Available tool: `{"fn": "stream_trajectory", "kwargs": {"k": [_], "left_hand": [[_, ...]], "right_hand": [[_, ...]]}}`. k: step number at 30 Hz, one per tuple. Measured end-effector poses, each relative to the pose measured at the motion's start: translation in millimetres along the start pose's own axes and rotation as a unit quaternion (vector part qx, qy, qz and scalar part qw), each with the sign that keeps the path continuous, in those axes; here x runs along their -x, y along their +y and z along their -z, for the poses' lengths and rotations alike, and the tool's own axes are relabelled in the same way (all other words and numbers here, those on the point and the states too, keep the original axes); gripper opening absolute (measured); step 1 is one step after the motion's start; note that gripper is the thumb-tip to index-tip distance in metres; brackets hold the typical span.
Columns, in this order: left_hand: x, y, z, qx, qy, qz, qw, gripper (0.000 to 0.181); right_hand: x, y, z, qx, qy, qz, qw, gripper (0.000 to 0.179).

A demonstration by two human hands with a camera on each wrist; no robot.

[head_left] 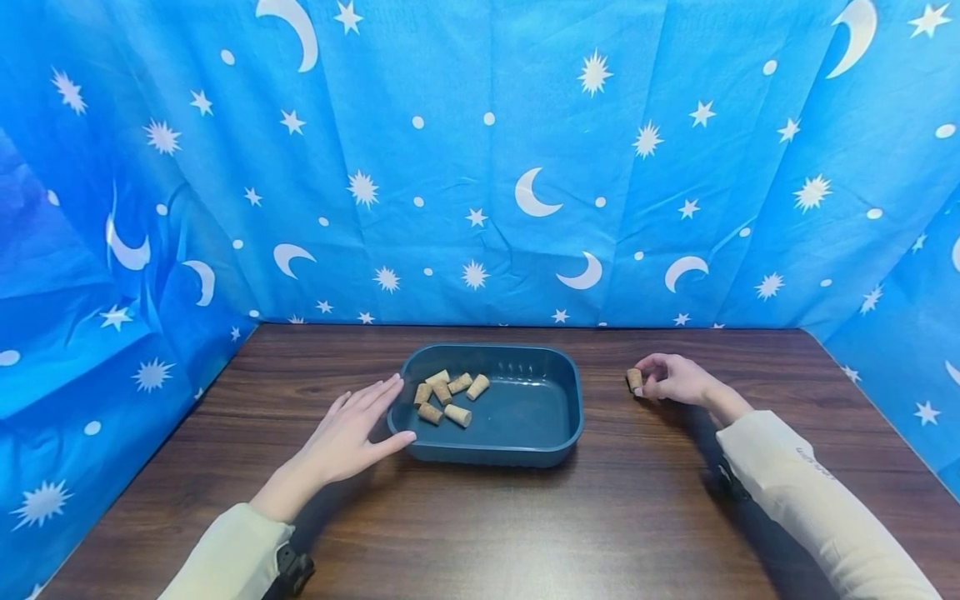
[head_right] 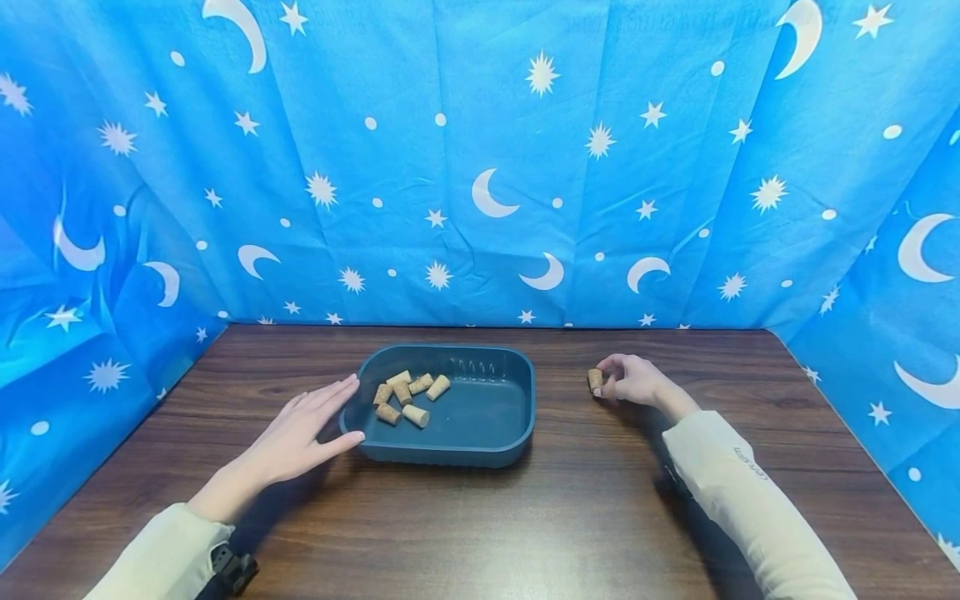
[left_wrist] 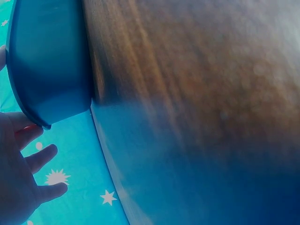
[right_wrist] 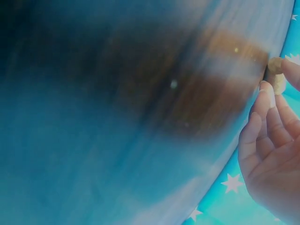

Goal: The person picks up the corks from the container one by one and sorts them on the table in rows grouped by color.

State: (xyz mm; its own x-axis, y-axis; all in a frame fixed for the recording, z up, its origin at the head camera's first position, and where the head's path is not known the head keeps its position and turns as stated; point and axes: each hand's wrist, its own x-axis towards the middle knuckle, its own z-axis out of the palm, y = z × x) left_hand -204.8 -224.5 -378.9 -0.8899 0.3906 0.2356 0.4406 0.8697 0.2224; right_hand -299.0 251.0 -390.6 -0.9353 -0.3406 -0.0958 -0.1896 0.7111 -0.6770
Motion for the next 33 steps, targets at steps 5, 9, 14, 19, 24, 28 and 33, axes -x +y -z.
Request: {"fn": "stream_trajectory", "kwargs": {"k": [5,9,14,19,24,28,33], "left_hand": [[0.9,0.7,0.5,0.003,-0.002,0.002,1.0,0.078],[0.9,0.7,1.3,0.006,-0.007,0.005,0.9999,0.078],[0.2,-0.2,1.4,0.007,-0.004,0.004,1.0,0.078],[-0.1,-0.9,0.6,0.005,-0.001,0.0,1.0,0.078],[-0.3,-1.6,0.1,0.005,0.0,0.0,1.0,0.078],[0.0,-2.3,-0.2,0.004,0.002,0.0,1.0,0.078],[-0.7,-1.6,-0.5,0.004,-0.004,0.002,1.0,0.078]], "right_hand": [[3.7,-4.4,7.7,0.011,0.024,0.034,0.9991,0.039],[4.3,-16.9,16.0,0.029,0.061,0.075,0.9949,0.036],[2.3,-43.5,21.0,0.019,0.087,0.108,0.9902,0.037],[-0.9,-71.7,18.4,-0.005,0.077,0.14,0.9872,0.039],[-5.5,-104.2,15.2,-0.024,0.054,0.169,0.9839,0.038],[-11.8,-130.8,14.0,-0.037,0.025,0.196,0.9796,0.039],[-24.1,-159.6,10.5,-0.041,-0.01,0.223,0.9739,0.038]]}}
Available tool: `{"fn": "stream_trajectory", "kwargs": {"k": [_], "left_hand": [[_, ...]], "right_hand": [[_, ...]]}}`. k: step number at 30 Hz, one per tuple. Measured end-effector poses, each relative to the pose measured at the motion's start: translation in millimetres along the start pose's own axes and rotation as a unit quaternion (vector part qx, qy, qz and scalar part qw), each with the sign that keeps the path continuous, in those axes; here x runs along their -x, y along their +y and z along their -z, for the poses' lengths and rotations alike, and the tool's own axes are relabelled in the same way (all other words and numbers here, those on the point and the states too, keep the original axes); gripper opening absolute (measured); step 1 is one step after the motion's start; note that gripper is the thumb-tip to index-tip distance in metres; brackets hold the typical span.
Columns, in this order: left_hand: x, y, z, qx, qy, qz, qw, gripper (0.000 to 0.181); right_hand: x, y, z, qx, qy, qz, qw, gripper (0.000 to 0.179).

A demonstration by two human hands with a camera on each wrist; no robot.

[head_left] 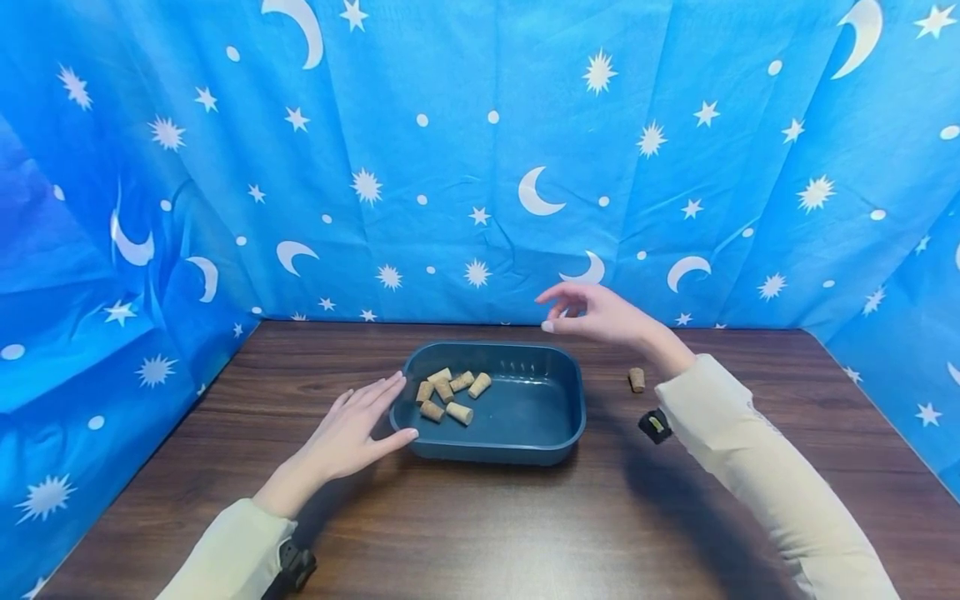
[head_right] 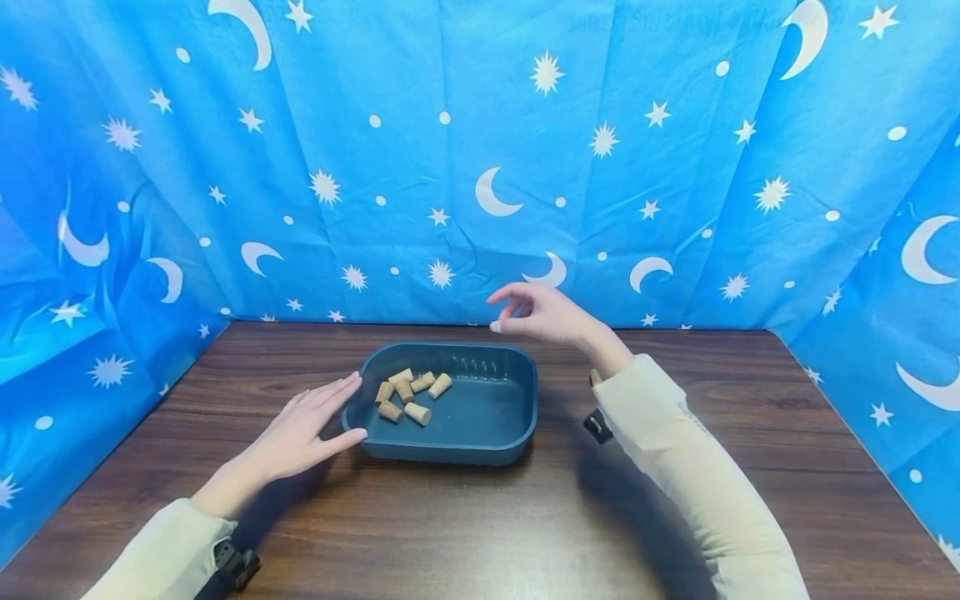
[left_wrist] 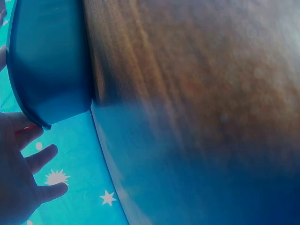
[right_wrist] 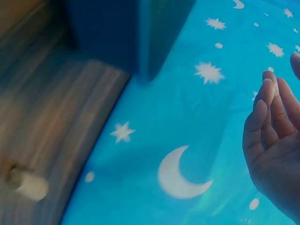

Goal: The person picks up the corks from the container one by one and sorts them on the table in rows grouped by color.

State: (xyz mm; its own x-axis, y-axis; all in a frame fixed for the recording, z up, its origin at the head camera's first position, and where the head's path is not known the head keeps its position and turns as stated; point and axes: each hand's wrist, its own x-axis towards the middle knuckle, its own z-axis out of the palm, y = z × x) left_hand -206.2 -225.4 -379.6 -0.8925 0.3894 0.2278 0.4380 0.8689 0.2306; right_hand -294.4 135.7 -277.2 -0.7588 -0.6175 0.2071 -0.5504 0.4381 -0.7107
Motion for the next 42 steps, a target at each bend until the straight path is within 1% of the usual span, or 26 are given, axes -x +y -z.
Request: {"fn": "stream_trajectory", "kwargs": {"k": [5,10,15,21,24,27,33,42], "left_hand": [[-0.4,1.3,0.3,0.0,-0.001,0.003,1.0,0.079],[-1.0,2.8,0.7,-0.002,-0.001,0.003,1.0,0.079],[-1.5,2.2,0.7,-0.004,-0.003,0.003,1.0,0.079],[0.6,1.6,0.1,-0.001,0.0,0.005,1.0,0.079],[1.8,1.4,0.0,0.002,-0.002,0.008,1.0,0.08],[2.8,1.4,1.0,0.005,-0.007,0.012,0.9999,0.08],[3.1,1.6,2.2,0.008,-0.011,0.016,0.9998,0.08],[2.1,1.8,2.1,0.006,-0.013,0.017,0.9998,0.08]], "right_hand": [[-23.2,-14.4,-7.9,-0.013,-0.036,0.012,0.9992,0.038],[-41.5,-20.3,-18.4,-0.042,-0.058,0.027,0.9971,0.038],[-55.5,-20.5,-31.8,-0.076,-0.074,0.028,0.994,0.036],[-69.5,-12.0,-51.8,-0.118,-0.106,0.014,0.9873,0.035],[-74.7,-8.6,-61.6,-0.115,-0.124,0.018,0.9854,0.035],[-78.3,-6.3,-70.0,-0.101,-0.139,0.015,0.9849,0.036],[-82.9,-0.3,-82.6,-0.088,-0.162,-0.021,0.9827,0.038],[-85.1,10.7,-98.7,-0.069,-0.176,-0.067,0.9796,0.038]]}}
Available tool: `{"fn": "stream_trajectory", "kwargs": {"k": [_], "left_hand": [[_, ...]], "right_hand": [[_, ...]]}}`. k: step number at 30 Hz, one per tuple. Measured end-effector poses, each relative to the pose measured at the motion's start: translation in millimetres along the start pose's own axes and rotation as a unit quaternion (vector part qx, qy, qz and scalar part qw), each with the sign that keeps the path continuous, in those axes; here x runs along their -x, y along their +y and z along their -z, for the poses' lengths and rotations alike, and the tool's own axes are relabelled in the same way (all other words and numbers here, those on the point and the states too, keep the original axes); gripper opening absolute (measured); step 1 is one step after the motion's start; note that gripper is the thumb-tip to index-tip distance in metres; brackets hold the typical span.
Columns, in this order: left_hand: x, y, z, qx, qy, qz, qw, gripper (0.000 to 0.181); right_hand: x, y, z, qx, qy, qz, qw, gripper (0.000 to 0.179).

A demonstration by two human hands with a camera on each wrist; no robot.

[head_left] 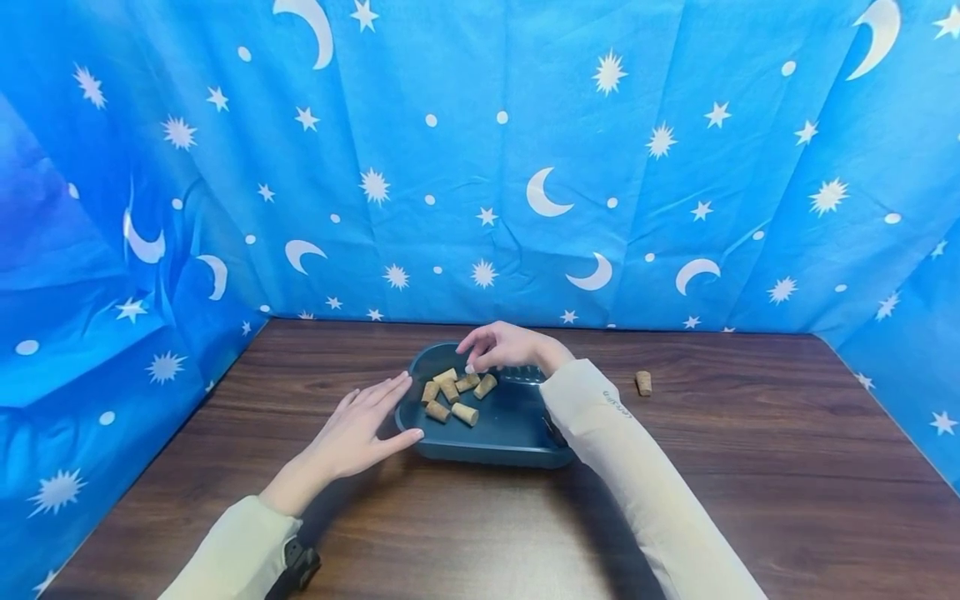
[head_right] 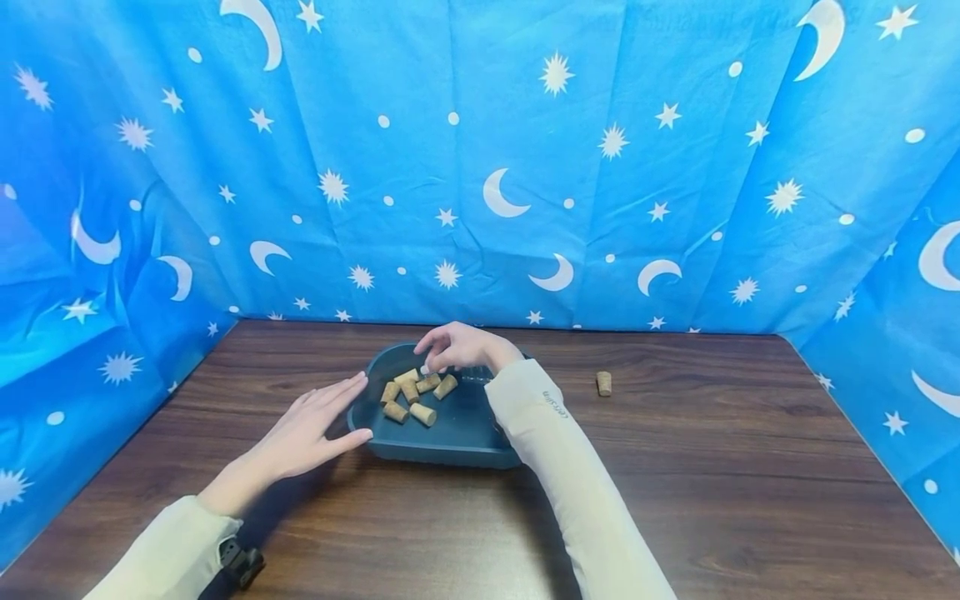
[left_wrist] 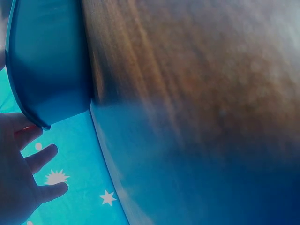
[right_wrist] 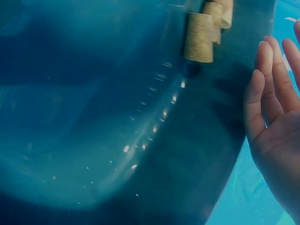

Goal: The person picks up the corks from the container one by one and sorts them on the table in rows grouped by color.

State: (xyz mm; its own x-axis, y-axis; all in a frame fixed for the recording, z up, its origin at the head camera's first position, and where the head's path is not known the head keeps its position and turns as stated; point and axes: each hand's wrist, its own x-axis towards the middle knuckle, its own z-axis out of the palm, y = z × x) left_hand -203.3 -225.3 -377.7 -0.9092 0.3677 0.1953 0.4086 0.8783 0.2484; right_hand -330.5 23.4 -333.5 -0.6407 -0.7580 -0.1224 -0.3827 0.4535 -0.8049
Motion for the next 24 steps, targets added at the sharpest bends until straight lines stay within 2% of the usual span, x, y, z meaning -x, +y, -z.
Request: {"fn": "stream_trajectory", "kwargs": {"k": [9,14,24], "left_hand": [[-0.6,-0.8,1.0,0.003,0.002,0.0,1.0,0.08],[-0.5,-1.3,-0.4,-0.002,0.007,-0.007,0.9999,0.08],[-0.4,-0.2,0.2,-0.002,0.01,-0.01,0.9999,0.08]], "right_hand": [[-10.0,0.0,-13.6,0.037,-0.011,-0.049,0.998,0.034],[-16.7,0.1,-24.2,0.069,-0.027,-0.065,0.9951,0.034],[-26.0,3.5,-35.7,0.1,-0.024,-0.089,0.9907,0.035]]}}
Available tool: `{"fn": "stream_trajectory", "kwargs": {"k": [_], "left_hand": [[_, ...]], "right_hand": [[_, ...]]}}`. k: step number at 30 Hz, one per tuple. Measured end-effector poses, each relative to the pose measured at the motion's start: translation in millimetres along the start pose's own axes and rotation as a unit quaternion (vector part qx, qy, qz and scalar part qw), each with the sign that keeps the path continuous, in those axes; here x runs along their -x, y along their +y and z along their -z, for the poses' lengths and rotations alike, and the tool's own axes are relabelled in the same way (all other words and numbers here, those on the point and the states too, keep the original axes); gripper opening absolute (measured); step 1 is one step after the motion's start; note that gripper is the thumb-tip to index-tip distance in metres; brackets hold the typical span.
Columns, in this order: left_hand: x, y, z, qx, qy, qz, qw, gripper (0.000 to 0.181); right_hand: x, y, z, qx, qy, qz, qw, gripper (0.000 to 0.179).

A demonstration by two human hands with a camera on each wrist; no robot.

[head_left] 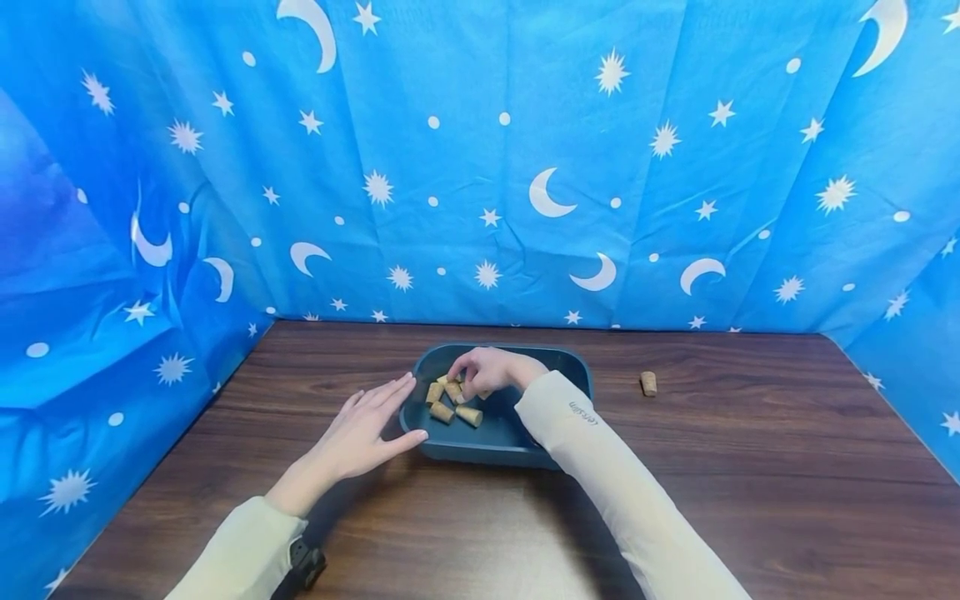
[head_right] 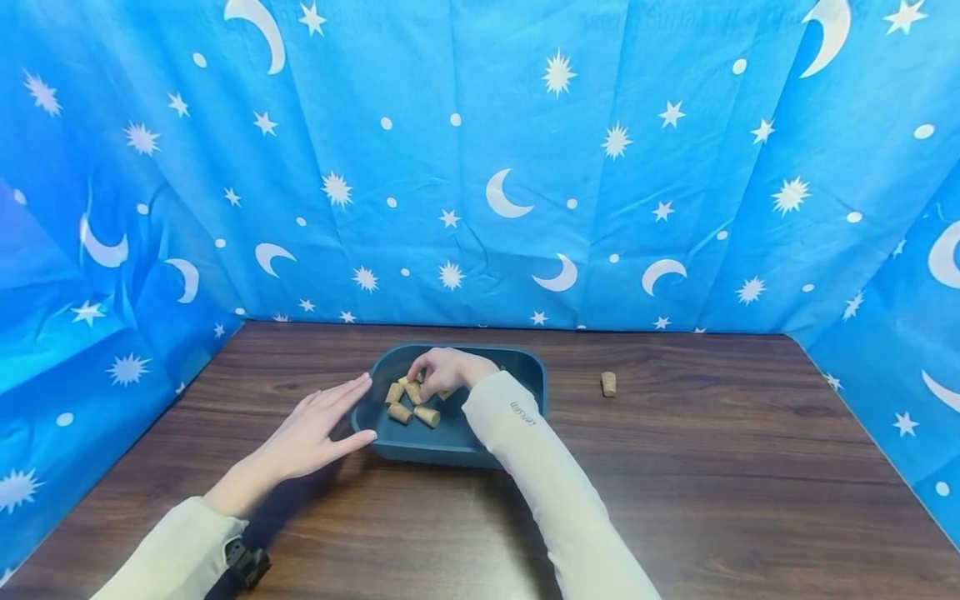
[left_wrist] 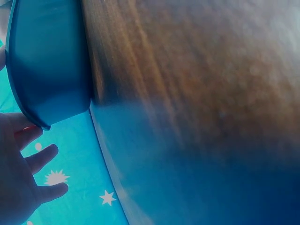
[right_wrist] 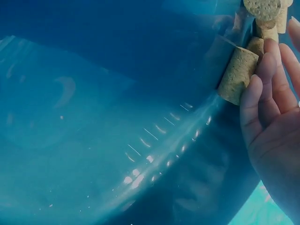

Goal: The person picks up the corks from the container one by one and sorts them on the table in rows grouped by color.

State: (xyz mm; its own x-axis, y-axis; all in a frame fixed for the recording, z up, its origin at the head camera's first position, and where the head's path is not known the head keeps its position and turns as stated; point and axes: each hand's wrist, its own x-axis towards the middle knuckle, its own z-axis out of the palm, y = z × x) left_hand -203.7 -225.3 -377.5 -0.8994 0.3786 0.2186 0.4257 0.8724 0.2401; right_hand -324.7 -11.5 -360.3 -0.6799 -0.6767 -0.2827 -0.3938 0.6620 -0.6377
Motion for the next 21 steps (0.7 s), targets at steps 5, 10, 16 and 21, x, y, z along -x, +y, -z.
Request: {"fn": "stream_trajectory", "kwargs": {"k": [5,10,16,21], "left_hand": [[0.5,-0.6,-1.2,0.0,0.006,-0.004,1.0,0.079],[-0.2,-1.0,-1.3,-0.001,0.007,-0.006,1.0,0.078],[-0.9,-0.5,-0.6,-0.005,0.005,-0.003,1.0,0.079],[-0.6,0.4,-0.8,-0.002,0.003,0.001,1.0,0.08]], "right_hand": [[-0.9,-0.9,-1.9,0.004,0.008,-0.002,1.0,0.035],[-3.1,-1.0,-3.9,0.018,0.018,0.001,0.9997,0.034],[-8.3,-3.0,-6.6,0.06,0.03,0.008,0.9977,0.031],[-11.0,-2.6,-8.1,0.086,0.04,0.01,0.9954,0.026]]}}
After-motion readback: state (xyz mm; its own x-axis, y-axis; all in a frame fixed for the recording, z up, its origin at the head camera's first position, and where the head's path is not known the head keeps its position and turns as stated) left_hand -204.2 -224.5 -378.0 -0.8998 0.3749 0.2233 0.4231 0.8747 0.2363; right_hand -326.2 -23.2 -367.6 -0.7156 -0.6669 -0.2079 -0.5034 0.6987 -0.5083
